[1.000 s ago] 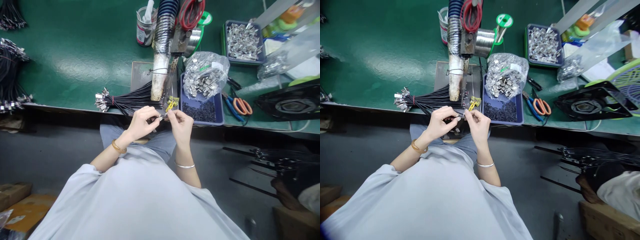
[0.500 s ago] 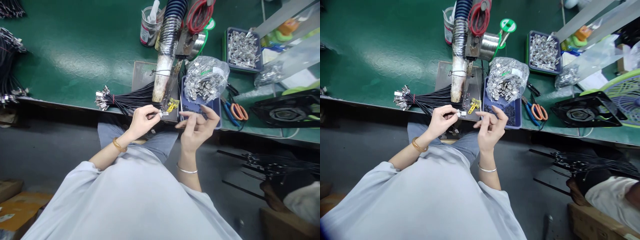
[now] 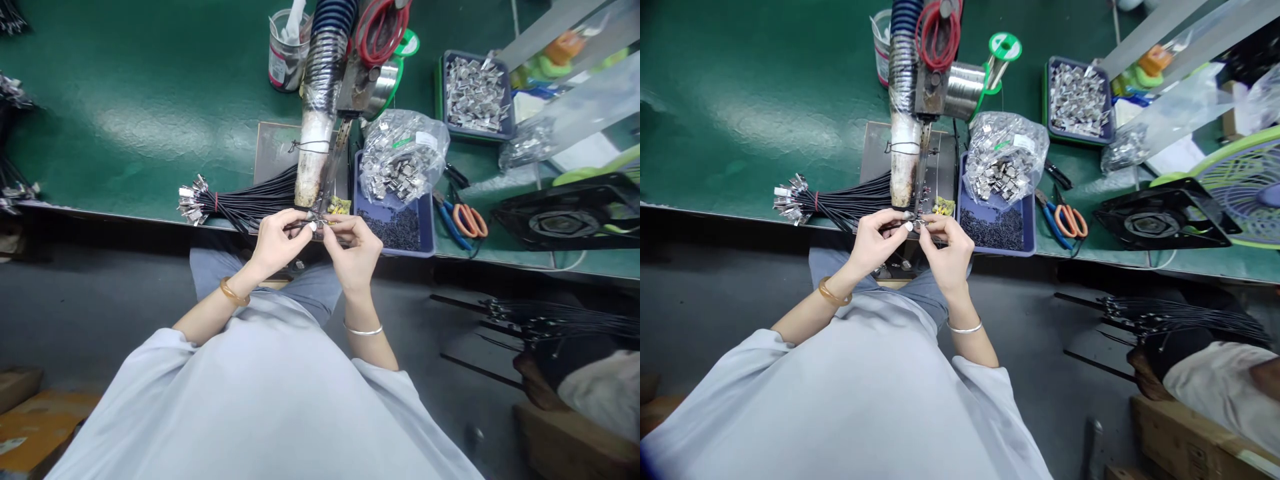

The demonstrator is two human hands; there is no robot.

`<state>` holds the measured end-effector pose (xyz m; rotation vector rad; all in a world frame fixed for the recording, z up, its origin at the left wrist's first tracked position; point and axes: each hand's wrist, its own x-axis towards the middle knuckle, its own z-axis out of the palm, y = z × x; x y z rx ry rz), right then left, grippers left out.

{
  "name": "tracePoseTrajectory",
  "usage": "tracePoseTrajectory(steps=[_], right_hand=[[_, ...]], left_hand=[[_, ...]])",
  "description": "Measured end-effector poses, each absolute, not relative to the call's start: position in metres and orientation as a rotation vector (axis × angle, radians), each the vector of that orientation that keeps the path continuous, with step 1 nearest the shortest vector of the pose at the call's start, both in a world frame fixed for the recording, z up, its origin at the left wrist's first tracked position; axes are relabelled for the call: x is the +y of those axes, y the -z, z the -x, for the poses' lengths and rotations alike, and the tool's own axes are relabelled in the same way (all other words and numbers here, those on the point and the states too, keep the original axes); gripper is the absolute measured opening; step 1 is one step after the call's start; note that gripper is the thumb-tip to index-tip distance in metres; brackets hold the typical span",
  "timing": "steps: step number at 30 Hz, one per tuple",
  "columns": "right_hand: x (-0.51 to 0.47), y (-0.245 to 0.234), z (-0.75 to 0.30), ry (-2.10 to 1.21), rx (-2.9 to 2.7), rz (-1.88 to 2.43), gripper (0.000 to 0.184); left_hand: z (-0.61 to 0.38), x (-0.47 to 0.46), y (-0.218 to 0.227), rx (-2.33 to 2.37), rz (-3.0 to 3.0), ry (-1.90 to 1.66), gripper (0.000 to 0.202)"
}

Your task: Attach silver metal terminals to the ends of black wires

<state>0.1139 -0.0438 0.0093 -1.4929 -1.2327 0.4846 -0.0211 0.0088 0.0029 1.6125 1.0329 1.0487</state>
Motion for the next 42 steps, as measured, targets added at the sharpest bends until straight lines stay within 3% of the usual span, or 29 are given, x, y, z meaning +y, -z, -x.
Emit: tracePoseTrajectory(steps=[32,37,42], right_hand=[[-0.043,-0.022,-0.121,-0.312,-1.517,1.463,0.016],[-0.051,-0.023,-0.124,-0.405,-1.411,1.475,0.006],[-0.071,-0.039,-0.130,0.236,-1.235,1.263,0.007]], left_hand=[[0.015,0.004,-0.007,1.112,-1.766,-1.124,0.013],[0.017,0.003,-0.006,1.066,-1.829,-1.133,0.013],[0.027,0.000,-0.003,0.940,-1.945,-1.078,0.016]])
